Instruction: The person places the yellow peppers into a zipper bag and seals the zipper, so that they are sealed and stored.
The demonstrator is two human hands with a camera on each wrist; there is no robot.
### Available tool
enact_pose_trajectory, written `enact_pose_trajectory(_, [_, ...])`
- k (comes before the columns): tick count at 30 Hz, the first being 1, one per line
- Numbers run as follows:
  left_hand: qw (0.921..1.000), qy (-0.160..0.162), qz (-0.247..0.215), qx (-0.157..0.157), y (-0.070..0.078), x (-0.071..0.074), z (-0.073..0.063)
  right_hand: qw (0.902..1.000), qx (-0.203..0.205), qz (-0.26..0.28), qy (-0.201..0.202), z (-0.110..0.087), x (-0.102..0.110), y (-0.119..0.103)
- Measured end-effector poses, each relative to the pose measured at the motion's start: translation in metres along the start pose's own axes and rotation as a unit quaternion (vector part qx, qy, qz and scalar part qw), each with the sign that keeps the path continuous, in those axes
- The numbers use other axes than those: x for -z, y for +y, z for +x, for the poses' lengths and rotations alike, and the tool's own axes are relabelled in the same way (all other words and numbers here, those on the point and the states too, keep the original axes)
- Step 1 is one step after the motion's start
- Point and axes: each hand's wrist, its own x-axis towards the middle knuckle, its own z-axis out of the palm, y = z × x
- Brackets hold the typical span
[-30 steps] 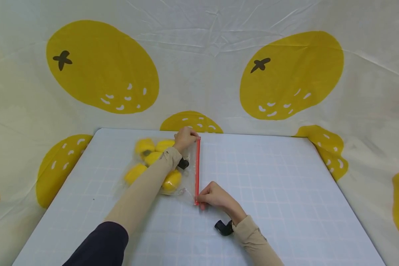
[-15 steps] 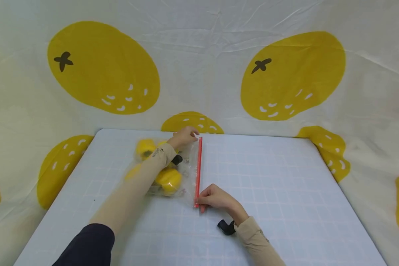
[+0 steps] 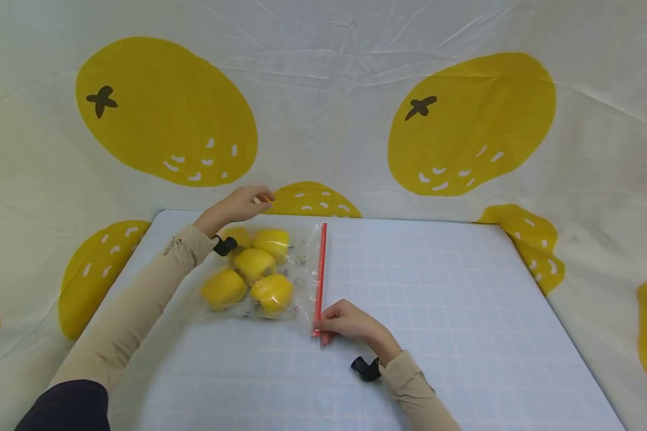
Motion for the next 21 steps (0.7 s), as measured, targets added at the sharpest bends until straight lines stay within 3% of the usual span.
enact_pose_trajectory(5, [0.9983,0.050,-0.024,0.021,-0.048,0.003,-0.021,0.9999,-0.007,0.008,0.000,0.000,0.001,0.001])
enact_pose_trajectory(11, [0.9950,0.045,-0.054,0.071,-0.099,-0.015,-0.038,0.9996,-0.015,0.023,0.000,0.000,0.002,0.004])
enact_pose_trajectory(16, [0.9840,0.031,-0.123,0.125,-0.119,-0.025,-0.044,0.9996,-0.007,0.027,-0.005,0.001,0.002,0.007])
enact_pose_trajectory(21, [0.9736,0.036,-0.178,0.138,-0.120,-0.029,-0.046,0.9995,-0.006,0.028,-0.008,-0.001,0.006,0.008])
